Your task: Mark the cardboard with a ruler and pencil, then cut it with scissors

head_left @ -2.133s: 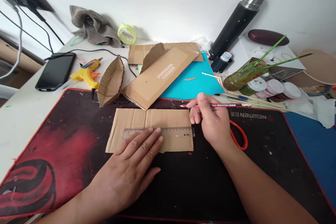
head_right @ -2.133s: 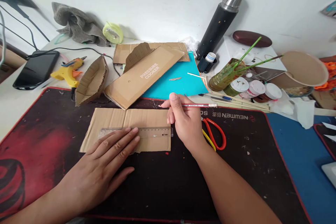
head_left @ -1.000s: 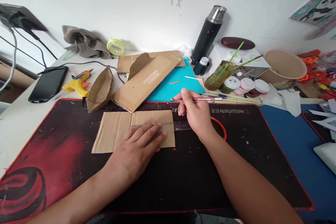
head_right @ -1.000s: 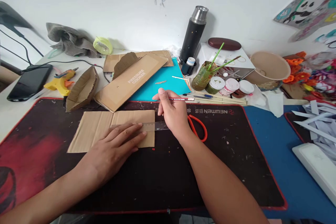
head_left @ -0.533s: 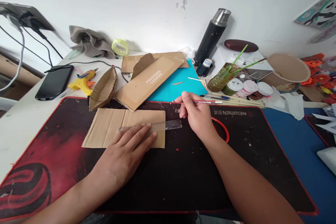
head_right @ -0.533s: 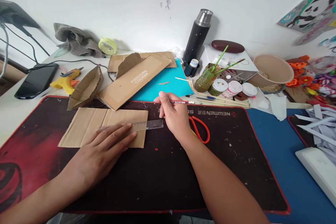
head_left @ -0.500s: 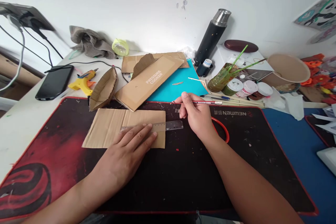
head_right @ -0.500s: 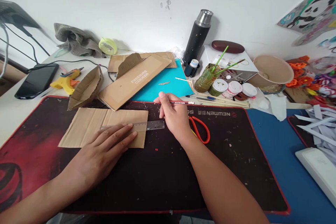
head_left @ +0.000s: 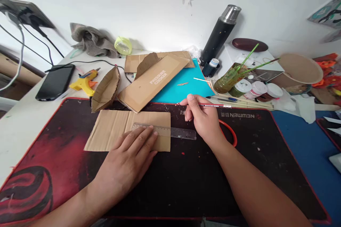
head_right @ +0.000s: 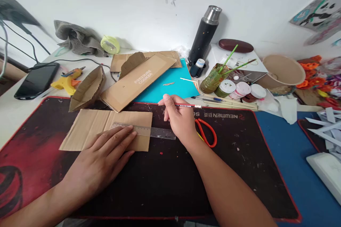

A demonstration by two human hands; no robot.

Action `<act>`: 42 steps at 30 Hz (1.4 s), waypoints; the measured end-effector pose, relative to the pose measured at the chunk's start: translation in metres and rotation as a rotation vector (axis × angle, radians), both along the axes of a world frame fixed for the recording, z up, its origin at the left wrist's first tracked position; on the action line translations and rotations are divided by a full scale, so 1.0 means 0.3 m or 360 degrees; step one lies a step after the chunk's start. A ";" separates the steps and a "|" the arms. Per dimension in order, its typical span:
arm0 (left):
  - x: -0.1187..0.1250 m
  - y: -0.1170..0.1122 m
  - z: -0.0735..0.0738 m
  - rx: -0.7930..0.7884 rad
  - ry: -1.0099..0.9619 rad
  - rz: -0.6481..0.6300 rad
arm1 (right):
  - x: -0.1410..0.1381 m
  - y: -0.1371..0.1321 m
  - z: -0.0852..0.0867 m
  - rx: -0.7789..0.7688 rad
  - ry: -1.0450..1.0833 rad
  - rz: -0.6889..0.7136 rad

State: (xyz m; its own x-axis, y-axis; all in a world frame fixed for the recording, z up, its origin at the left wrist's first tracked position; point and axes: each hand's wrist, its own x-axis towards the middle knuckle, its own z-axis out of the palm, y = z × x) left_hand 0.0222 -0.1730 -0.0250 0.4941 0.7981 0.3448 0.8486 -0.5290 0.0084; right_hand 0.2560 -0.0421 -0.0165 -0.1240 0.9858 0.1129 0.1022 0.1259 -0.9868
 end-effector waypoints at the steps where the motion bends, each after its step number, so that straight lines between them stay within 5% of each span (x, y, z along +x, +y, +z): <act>1: 0.002 0.001 0.001 -0.0001 0.0015 -0.0017 | 0.000 -0.001 0.001 0.0001 -0.0008 -0.0002; 34: 0.037 0.038 -0.050 0.0198 -0.0009 -0.0086 | -0.010 -0.005 -0.019 -0.0120 -0.0019 -0.0087; 38: 0.042 0.040 -0.003 0.0107 -0.0225 -0.0105 | -0.006 -0.007 -0.023 -0.0128 -0.0051 -0.0114; 42: -0.017 0.034 0.122 -0.0059 -0.0682 -0.0209 | -0.003 -0.005 -0.022 -0.0120 -0.0071 -0.0115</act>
